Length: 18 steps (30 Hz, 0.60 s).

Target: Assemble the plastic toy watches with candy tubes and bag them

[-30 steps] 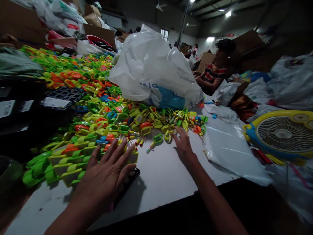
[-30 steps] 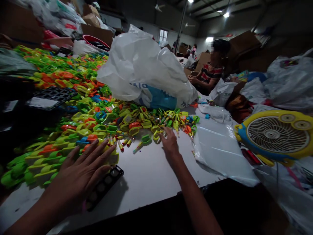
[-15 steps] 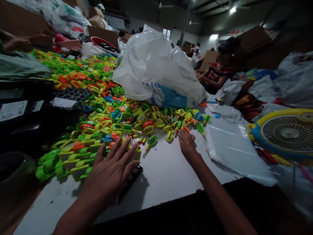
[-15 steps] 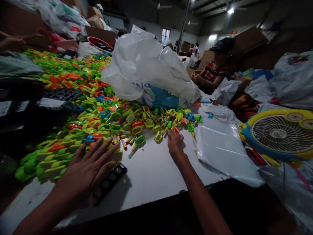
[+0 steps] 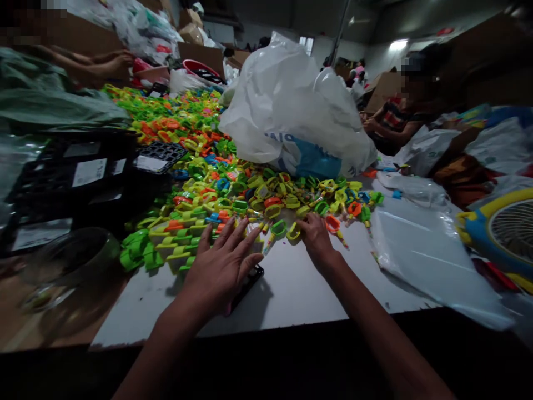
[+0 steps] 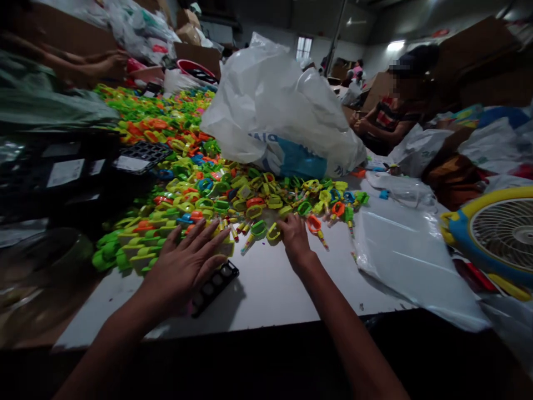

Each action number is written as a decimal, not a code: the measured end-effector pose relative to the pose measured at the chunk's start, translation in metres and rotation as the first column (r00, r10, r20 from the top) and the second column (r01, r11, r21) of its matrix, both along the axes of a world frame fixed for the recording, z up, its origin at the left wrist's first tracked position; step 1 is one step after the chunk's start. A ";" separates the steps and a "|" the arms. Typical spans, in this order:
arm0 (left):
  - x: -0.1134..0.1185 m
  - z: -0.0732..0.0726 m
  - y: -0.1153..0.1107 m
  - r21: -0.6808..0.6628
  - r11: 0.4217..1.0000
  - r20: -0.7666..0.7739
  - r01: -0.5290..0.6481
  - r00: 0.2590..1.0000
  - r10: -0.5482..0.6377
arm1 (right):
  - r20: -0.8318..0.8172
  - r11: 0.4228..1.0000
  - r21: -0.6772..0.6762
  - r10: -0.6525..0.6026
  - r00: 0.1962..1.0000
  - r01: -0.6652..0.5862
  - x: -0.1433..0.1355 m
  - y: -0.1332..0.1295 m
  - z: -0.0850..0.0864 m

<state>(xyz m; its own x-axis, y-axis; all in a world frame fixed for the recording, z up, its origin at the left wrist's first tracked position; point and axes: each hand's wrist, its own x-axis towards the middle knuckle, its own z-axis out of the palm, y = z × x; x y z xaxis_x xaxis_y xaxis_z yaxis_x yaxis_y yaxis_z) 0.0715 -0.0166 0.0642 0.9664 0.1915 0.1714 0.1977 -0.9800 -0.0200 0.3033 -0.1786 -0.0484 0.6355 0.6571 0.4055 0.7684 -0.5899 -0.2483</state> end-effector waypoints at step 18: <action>-0.028 -0.004 0.000 -0.052 0.999 0.019 -0.009 1.000 0.011 | -0.836 0.811 0.546 0.513 0.193 0.210 -0.174 0.007 0.022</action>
